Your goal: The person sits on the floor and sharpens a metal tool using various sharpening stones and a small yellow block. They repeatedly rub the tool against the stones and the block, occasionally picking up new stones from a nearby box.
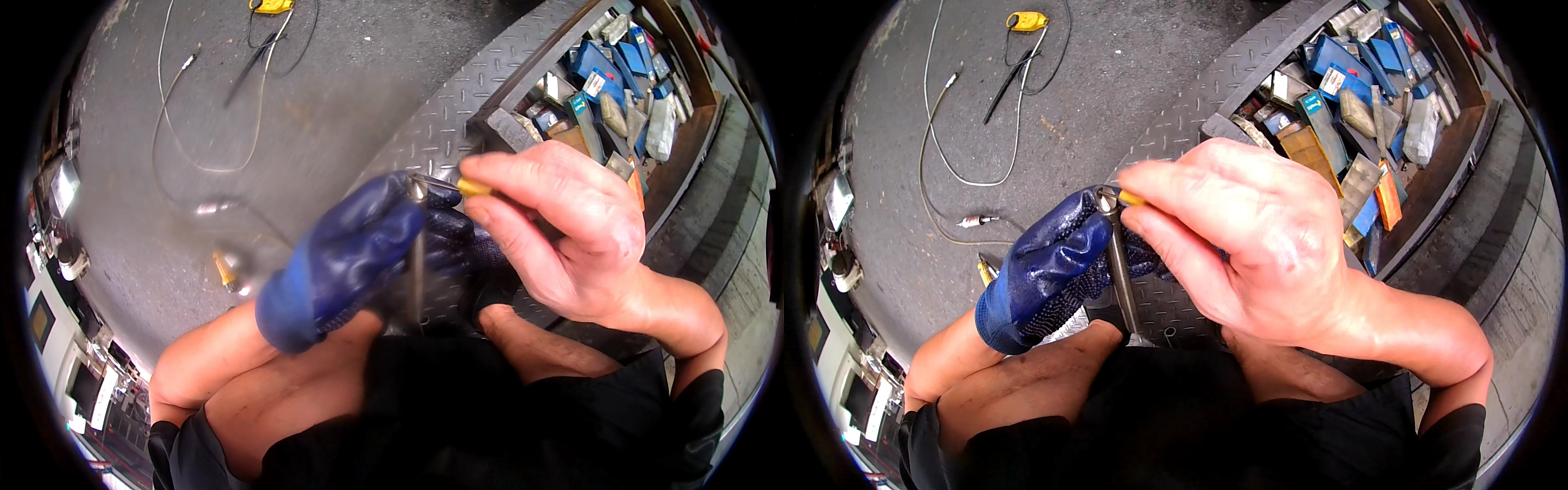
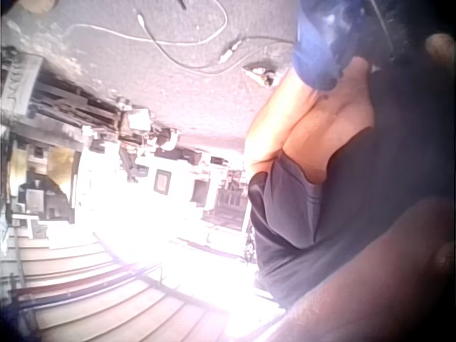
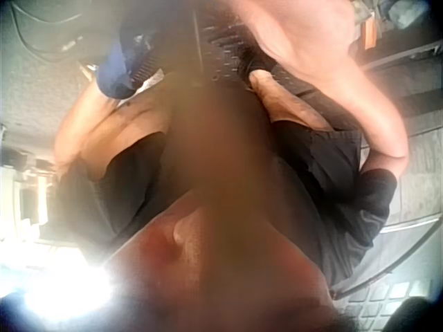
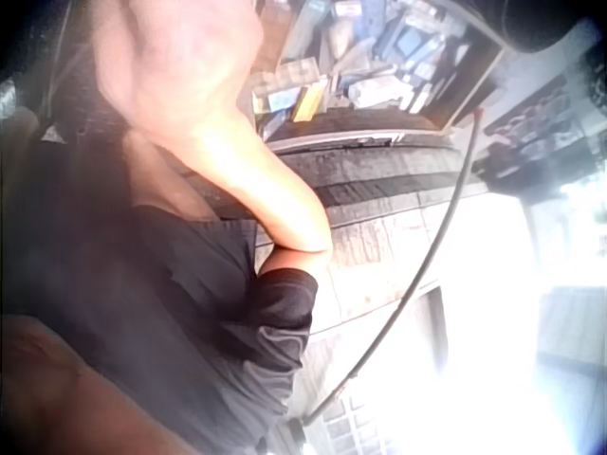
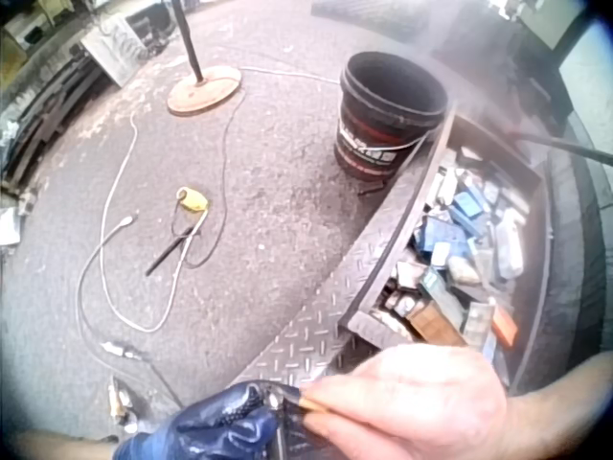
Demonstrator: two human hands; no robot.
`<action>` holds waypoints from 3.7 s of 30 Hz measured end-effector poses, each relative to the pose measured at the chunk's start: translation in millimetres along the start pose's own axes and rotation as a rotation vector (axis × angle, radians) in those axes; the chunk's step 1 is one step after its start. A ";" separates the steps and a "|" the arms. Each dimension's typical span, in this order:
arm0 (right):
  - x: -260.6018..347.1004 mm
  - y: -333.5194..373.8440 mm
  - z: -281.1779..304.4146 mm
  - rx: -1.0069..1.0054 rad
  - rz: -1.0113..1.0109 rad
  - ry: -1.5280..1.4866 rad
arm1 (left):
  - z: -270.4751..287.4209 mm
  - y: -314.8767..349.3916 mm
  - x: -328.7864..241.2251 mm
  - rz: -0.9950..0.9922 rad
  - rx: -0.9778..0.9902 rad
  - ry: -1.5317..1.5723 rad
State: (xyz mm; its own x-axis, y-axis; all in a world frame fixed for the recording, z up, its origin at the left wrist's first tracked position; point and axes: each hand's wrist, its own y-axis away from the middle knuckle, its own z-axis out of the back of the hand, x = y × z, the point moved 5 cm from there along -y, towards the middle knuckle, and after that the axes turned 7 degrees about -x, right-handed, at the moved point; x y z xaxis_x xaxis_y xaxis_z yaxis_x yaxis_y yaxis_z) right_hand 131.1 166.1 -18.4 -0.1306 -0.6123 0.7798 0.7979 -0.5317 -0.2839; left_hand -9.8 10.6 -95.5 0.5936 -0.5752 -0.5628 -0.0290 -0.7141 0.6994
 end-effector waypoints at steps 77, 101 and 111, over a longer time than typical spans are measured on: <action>-7.1 12.6 -14.5 -0.022 0.140 0.051 | -4.2 3.3 -6.5 -0.219 -0.062 -0.383; -24.8 24.4 -35.0 -0.047 -0.791 -0.292 | -7.2 0.0 -8.0 -0.227 -0.162 -0.503; -31.4 22.6 -26.5 0.194 -0.965 -0.382 | -1.4 -5.8 -11.7 -0.201 -0.166 -0.513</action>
State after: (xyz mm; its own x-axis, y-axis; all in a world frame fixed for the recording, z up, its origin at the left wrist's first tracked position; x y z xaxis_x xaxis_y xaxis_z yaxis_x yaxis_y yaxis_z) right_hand 137.6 157.9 -64.1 -0.5930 0.2631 0.7610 0.5394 -0.5718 0.6181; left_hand -15.5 22.0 -92.4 0.1073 -0.5839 -0.8047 0.1951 -0.7813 0.5929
